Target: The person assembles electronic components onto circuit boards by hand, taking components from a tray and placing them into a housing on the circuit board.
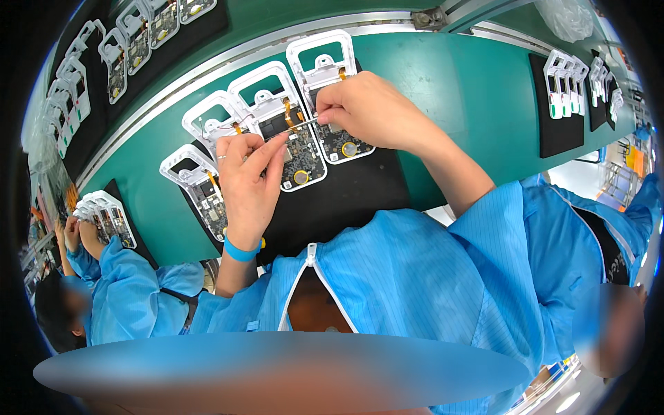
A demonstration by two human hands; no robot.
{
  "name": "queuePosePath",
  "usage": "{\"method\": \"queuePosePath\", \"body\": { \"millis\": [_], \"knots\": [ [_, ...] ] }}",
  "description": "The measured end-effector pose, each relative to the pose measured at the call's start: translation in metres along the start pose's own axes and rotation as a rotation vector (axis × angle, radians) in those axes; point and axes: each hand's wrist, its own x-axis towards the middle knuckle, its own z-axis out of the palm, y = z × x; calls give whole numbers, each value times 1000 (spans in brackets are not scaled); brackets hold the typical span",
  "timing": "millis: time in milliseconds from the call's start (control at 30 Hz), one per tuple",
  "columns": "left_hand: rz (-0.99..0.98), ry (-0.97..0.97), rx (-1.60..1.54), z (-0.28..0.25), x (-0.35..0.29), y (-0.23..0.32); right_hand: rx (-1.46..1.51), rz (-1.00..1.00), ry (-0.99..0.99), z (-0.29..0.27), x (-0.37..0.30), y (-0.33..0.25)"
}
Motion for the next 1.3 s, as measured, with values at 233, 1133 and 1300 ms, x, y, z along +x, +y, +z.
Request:
{"method": "queuePosePath", "body": {
  "millis": [233,1133,1300],
  "knots": [
    [20,-15,-12,7,2,2,-41,7,27,0,0,5],
    [12,-67,39,18,10,4,-111,-126,81,-7,7,24],
    [20,-31,26,21,11,-1,-126,-125,55,-12,9,24]
  ]
}}
